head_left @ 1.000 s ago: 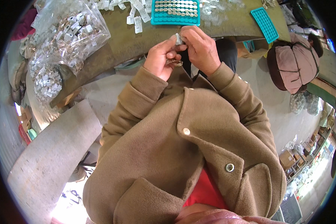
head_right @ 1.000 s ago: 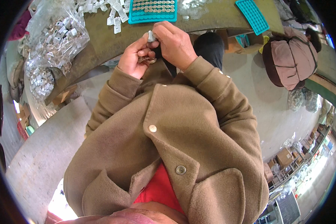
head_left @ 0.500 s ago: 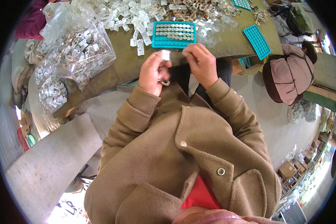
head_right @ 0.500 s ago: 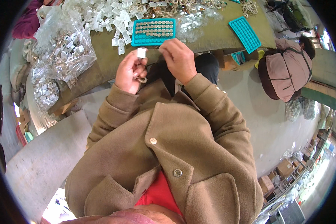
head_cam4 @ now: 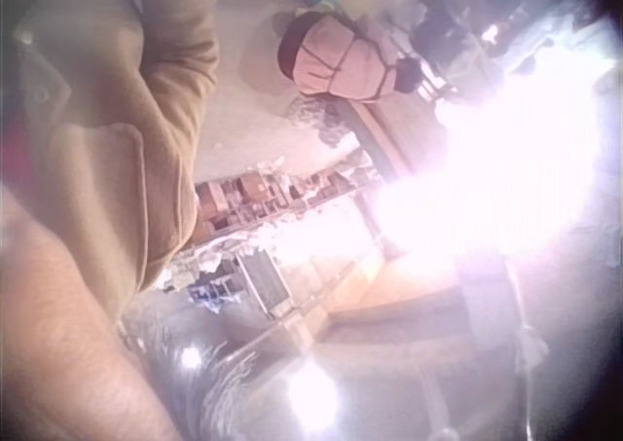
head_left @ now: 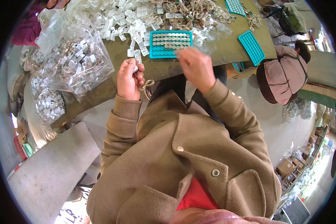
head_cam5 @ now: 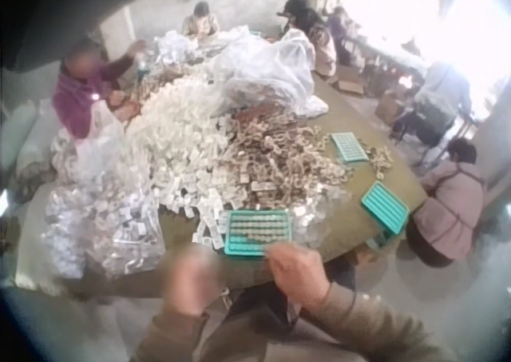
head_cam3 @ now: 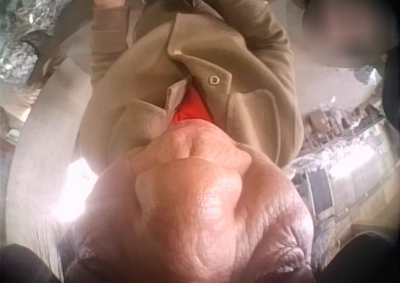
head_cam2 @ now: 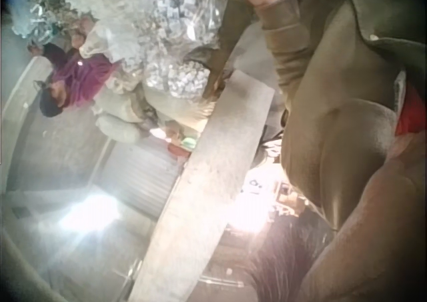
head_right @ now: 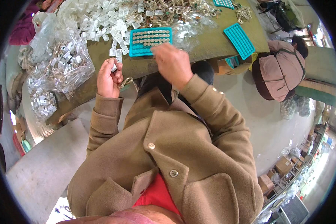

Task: The person repeatedly picks small white plastic housings and metal contacts from a table, inserts the contacts into the housings, and places the assembled units into a blue tray. The process is repeated continuously throughout the clip.

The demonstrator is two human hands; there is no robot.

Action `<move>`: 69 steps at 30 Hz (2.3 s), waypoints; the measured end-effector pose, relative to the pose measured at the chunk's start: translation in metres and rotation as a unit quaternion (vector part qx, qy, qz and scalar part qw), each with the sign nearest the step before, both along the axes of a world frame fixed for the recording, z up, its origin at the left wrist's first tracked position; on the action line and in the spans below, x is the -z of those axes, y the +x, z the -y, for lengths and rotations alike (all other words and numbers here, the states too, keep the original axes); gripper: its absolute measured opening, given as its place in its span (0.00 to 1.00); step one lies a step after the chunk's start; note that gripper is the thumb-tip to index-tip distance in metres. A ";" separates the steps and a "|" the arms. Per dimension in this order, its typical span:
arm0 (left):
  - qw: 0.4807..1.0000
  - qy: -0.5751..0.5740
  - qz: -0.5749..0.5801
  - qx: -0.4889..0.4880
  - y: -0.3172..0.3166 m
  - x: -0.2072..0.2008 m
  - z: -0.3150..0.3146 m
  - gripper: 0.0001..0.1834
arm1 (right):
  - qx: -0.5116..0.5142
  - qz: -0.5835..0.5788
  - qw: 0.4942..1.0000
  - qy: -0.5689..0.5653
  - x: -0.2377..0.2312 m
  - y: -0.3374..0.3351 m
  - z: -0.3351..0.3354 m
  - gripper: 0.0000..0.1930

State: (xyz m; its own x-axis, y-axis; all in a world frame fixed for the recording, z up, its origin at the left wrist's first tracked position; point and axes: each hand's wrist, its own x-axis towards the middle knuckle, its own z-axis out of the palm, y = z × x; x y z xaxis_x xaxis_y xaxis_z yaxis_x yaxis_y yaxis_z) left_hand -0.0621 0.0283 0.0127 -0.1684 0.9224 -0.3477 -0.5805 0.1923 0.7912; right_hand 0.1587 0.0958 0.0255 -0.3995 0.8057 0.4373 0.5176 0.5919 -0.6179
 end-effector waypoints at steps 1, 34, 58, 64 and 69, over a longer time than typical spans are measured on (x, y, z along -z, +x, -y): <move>1.000 -0.004 -0.002 -0.003 -0.001 0.000 0.000 0.10 | 0.029 -0.018 0.999 0.021 -0.003 -0.001 -0.015 0.04; 0.995 0.054 -0.023 0.081 0.012 -0.051 -0.054 0.14 | -0.143 -0.133 0.961 -0.196 -0.058 -0.049 -0.068 0.10; 0.975 0.089 -0.205 -0.009 0.077 -0.021 0.005 0.03 | -0.076 -0.417 0.733 -0.532 -0.017 -0.007 0.019 0.03; 0.945 0.094 -0.310 0.053 0.054 -0.008 0.019 0.03 | -0.072 -0.432 0.647 -0.624 -0.013 -0.005 0.027 0.03; 0.940 0.036 -0.334 0.061 0.018 -0.012 0.023 0.07 | -0.059 -0.431 0.660 -0.612 -0.009 -0.012 0.029 0.03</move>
